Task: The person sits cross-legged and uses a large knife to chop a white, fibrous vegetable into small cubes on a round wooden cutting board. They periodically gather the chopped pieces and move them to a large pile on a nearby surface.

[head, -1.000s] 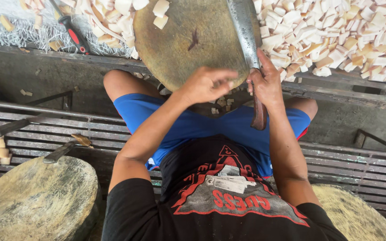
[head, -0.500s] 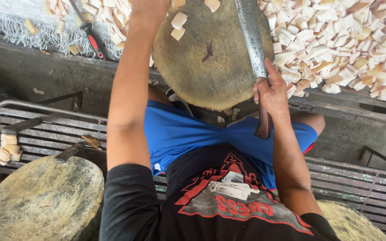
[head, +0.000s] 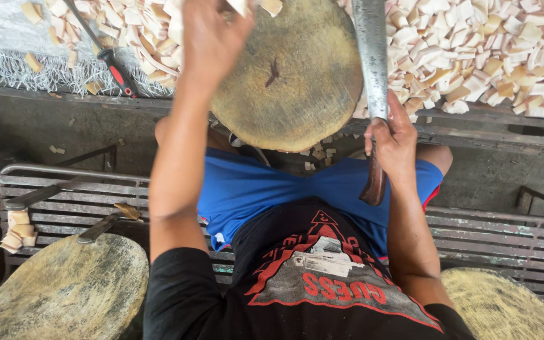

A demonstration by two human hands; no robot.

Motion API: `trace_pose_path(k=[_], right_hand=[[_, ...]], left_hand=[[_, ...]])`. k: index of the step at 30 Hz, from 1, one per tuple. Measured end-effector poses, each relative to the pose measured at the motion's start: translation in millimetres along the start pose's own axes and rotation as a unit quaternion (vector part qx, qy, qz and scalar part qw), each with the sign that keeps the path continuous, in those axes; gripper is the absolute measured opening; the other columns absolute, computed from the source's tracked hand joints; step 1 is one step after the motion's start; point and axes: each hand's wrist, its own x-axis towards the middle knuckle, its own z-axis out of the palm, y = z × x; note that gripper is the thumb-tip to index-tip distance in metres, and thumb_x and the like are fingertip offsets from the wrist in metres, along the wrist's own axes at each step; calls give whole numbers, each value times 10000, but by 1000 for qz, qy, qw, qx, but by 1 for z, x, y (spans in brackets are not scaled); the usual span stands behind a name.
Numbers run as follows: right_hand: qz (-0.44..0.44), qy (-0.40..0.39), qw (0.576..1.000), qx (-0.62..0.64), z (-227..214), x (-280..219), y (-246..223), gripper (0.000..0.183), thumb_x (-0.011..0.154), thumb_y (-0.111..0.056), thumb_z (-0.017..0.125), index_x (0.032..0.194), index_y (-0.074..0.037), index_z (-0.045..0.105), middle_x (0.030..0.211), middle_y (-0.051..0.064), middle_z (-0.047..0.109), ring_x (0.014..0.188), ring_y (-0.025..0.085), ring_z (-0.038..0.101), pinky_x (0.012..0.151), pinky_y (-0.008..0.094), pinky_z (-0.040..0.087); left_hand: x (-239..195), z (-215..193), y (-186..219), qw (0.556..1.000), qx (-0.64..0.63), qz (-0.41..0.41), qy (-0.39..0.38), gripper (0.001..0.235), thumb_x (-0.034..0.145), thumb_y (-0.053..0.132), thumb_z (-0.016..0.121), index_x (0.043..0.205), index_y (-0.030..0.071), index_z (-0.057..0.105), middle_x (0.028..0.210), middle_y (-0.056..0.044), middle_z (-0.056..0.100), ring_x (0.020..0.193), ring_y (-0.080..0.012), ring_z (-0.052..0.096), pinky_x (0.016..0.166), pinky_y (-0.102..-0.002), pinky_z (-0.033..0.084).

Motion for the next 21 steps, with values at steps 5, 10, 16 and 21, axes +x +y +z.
trace_pose_path(k=[5, 10, 16, 21], right_hand=[[-33, 26, 998, -43, -19, -36, -2, 654, 1018, 76, 485, 1651, -17, 347, 882, 74, 622, 641, 92, 548, 542, 250, 470], [20, 49, 981, -185, -22, -61, 14, 645, 997, 38, 551, 1618, -67, 413, 822, 116, 669, 634, 111, 590, 571, 281, 507], [-110, 20, 926, -361, -18, -68, 20, 636, 1006, 9, 610, 1608, -120, 449, 1054, 281, 713, 909, 352, 747, 791, 387, 581], [-212, 46, 890, -402, -21, -72, -3, 650, 1001, 82, 648, 1597, -30, 414, 895, 225, 679, 719, 357, 677, 702, 408, 566]], left_hand=[[-73, 73, 65, 958, -266, -105, -38, 411, 956, 29, 771, 1288, 133, 552, 1526, -117, 545, 1332, -257, 650, 966, -336, 638], [-143, 120, 55, 950, -205, -212, -100, 399, 880, 53, 804, 1239, 62, 629, 1213, -117, 658, 1076, -231, 689, 902, -313, 588], [-145, 142, 35, 934, -210, -276, -84, 392, 844, 86, 846, 1172, 26, 639, 977, -59, 710, 859, -137, 643, 783, -298, 545], [-139, 139, 34, 928, -218, -281, -112, 432, 827, 125, 843, 1199, 34, 643, 1000, -77, 722, 833, -158, 655, 758, -320, 565]])
